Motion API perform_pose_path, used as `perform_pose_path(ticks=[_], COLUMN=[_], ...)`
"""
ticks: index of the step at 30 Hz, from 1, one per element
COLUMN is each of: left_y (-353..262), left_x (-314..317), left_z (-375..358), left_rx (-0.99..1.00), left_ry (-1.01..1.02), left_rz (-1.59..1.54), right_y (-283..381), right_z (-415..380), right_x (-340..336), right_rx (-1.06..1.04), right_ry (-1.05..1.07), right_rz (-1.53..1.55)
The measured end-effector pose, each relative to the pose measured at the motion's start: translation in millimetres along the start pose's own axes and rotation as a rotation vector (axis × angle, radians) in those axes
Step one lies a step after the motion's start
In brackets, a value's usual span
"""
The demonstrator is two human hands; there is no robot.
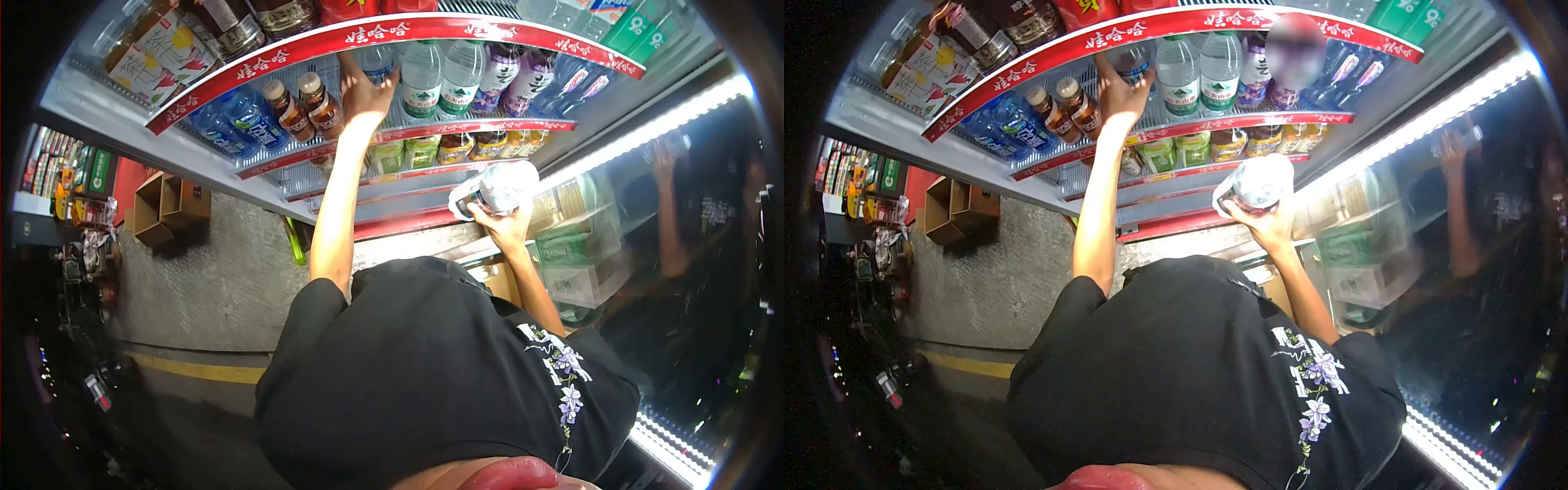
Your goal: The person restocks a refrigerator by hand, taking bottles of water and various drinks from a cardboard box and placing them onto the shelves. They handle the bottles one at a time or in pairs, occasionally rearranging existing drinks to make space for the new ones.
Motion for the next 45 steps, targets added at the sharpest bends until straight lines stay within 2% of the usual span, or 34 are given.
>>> perform_pose_path(ticks=[2, 3, 4, 5, 6, 8, 10, 12, 14, 15, 16, 18, 19, 20, 22, 23, 24, 26, 27, 28, 30, 32, 34, 35, 36, 38, 42, 45], left_y=[32.8, 8.4, 7.1, -3.5, -21.8, -42.5, -56.9, -57.8, -80.0, -91.9, -90.4, -103.8, -98.6, -91.2, -27.4, -40.9, -41.4, -46.3, -51.6, -51.6, -58.7, -55.0, -35.9, -41.5, -39.3, -27.0, -24.4, -27.8], left_x=[-3.1, -12.2, -14.6, -19.0, -24.2, -28.8, -30.0, -31.7, -36.0, -37.1, -42.3, -40.8, -44.2, -47.8, -50.0, -51.2, -58.1, -50.6, -54.4, -60.4, -70.6, -69.2, -59.0, -57.3, -57.1, -57.2, -54.0, -56.8], left_z=[-13.3, -15.5, -23.1, -31.8, -37.7, -36.1, -35.8, -33.9, -29.5, -26.2, -23.7, -24.3, -19.4, -15.9, -5.8, -8.3, -2.1, 11.5, 15.3, 15.9, 15.8, 19.8, 20.4, 19.3, 19.9, 22.7, 26.4, 25.0], left_rx=[-0.435, -0.151, -0.157, -0.062, 0.035, -0.024, -0.11, -0.127, 0.033, 0.223, 0.219, 0.445, 0.504, 0.494, -0.112, 0.217, 0.213, 0.297, 0.387, 0.391, 0.437, 0.451, 0.235, 0.32, 0.317, 0.207, 0.175, 0.183], left_ry=[0.063, -0.046, -0.046, -0.099, -0.151, -0.122, -0.073, -0.073, -0.096, -0.125, -0.137, -0.13, -0.129, -0.138, 0.139, 0.056, 0.054, 0.326, 0.321, 0.322, 0.333, 0.373, 0.534, 0.524, 0.52, 0.541, 0.598, 0.604], left_rz=[0.363, 0.248, 0.252, 0.308, 0.363, 0.415, 0.4, 0.426, 0.534, 0.604, 0.613, 0.85, 0.85, 0.858, 0.709, 0.822, 0.823, 0.747, 0.76, 0.758, 0.654, 0.604, 0.58, 0.569, 0.569, 0.557, 0.558, 0.486], right_y=[-0.4, -4.6, -8.9, 0.7, -2.6, 61.9, 58.2, 43.3, 74.8, 73.7, 79.6, 99.0, 105.3, 112.6, 121.6, 113.2, 111.8, 116.8, 121.1, 123.1, 137.4, 144.9, 143.8, 134.5, 133.7, 131.8, 136.9, 138.9], right_z=[2.5, 3.8, 4.7, 9.2, 14.2, 26.1, 55.9, 73.6, 89.1, 96.6, 98.9, 106.4, 108.1, 108.6, 107.0, 110.0, 111.3, 113.4, 115.0, 117.6, 118.5, 120.0, 124.4, 128.3, 128.8, 129.8, 130.9, 133.1], right_x=[4.2, 6.2, 7.1, 7.3, 11.2, 10.8, 22.4, 41.3, 46.5, 54.8, 57.8, 59.7, 62.4, 62.0, 60.2, 66.0, 68.5, 71.3, 73.5, 76.2, 78.9, 83.6, 92.9, 101.1, 103.8, 103.0, 98.3, 96.6], right_rx=[-0.001, 0.013, 0.031, -0.139, -0.06, -0.62, -0.296, -0.165, -0.263, -0.208, -0.216, -0.269, -0.277, -0.311, -0.371, -0.292, -0.293, -0.383, -0.376, -0.376, -0.539, -0.586, -0.569, -0.483, -0.485, -0.467, -0.457, -0.462], right_ry=[0.025, 0.011, -0.002, 0.059, 0.072, -0.111, 0.036, 0.022, -0.028, 0.036, 0.047, 0.071, 0.085, 0.064, 0.017, 0.073, 0.077, 0.046, 0.054, 0.049, -0.031, -0.071, -0.031, 0.046, 0.05, 0.007, -0.04, -0.086], right_rz=[0.07, 0.123, 0.174, -0.095, -0.019, -0.41, -0.1, 0.048, 0.014, 0.015, 0.021, 0.102, 0.105, 0.099, 0.084, 0.142, 0.142, 0.016, 0.099, 0.098, -0.028, -0.065, -0.04, -0.008, -0.007, 0.064, 0.01, 0.085])
Point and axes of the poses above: each hand's wrist, its own z-axis towards the middle knuckle, its own x-axis out of the palm, y = z × x, the point moved 8 cm from there along z, towards the middle knuckle, and after that the axes turned 15 degrees about -z, right-handed, at the moved point
